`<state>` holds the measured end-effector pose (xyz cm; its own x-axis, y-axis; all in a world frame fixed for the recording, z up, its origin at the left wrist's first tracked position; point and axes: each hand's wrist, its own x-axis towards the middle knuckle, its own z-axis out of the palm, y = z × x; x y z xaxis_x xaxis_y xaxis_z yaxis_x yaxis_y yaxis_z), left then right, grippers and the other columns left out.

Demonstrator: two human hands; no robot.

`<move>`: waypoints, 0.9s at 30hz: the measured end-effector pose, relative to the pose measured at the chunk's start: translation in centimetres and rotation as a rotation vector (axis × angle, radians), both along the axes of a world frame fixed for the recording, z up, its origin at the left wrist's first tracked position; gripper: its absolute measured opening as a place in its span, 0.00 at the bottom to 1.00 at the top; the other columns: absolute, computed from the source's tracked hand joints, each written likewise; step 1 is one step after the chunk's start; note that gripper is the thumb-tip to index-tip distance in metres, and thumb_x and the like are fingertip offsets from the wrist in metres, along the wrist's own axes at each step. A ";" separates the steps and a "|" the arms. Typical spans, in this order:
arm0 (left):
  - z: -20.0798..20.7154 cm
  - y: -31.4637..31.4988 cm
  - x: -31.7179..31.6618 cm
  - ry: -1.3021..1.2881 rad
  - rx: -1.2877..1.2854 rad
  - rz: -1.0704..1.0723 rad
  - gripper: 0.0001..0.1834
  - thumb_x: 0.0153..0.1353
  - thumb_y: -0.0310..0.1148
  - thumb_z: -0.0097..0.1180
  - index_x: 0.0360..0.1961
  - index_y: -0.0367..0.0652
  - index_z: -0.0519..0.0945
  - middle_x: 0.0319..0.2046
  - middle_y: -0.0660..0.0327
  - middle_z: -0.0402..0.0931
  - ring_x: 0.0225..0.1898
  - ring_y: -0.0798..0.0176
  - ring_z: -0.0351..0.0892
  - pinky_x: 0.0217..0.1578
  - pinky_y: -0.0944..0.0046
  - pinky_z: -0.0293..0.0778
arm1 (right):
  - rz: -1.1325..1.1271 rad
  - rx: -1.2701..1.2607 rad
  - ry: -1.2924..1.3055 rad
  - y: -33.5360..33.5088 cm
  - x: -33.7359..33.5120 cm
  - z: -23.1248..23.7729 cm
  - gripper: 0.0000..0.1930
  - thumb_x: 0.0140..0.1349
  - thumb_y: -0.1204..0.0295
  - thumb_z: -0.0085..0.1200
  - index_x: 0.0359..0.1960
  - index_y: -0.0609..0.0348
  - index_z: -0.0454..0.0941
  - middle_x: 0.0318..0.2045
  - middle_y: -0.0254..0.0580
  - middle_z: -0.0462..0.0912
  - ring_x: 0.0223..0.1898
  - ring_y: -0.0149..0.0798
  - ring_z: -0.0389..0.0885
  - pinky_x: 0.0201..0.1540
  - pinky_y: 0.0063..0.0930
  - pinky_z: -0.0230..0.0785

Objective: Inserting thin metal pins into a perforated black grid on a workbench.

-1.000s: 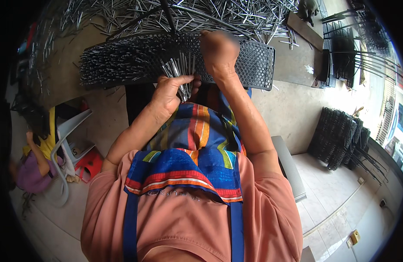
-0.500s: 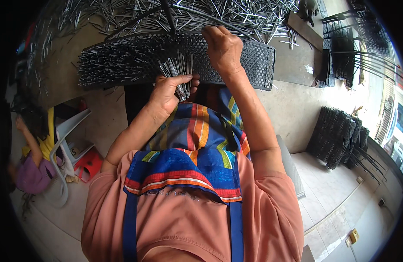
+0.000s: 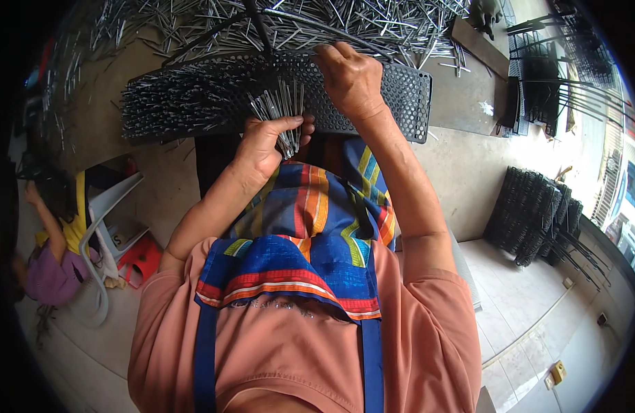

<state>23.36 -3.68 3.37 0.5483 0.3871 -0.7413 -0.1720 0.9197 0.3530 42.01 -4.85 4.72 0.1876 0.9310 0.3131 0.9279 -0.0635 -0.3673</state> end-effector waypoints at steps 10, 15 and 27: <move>0.0 0.1 0.0 -0.005 0.007 0.000 0.11 0.55 0.18 0.59 0.41 0.32 0.80 0.33 0.51 0.83 0.32 0.57 0.84 0.31 0.60 0.81 | -0.030 -0.043 0.134 -0.4 -0.5 -1.6 0.05 0.59 0.71 0.60 0.36 0.55 0.83 0.31 0.43 0.84 0.30 0.49 0.84 0.30 0.33 0.74; -0.2 0.1 -0.2 -0.009 -0.005 0.007 0.11 0.55 0.18 0.59 0.41 0.32 0.80 0.33 0.51 0.83 0.32 0.57 0.84 0.32 0.60 0.82 | -0.036 0.075 0.100 -0.9 -0.6 -1.1 0.05 0.57 0.76 0.60 0.36 0.57 0.82 0.30 0.42 0.83 0.29 0.47 0.83 0.30 0.32 0.74; 0.1 0.2 -0.2 0.002 -0.036 0.047 0.09 0.54 0.16 0.58 0.38 0.29 0.79 0.31 0.49 0.83 0.29 0.55 0.84 0.29 0.60 0.81 | -0.112 0.141 0.189 -0.6 -0.2 -1.1 0.06 0.57 0.77 0.59 0.36 0.57 0.82 0.28 0.42 0.82 0.27 0.46 0.83 0.29 0.31 0.73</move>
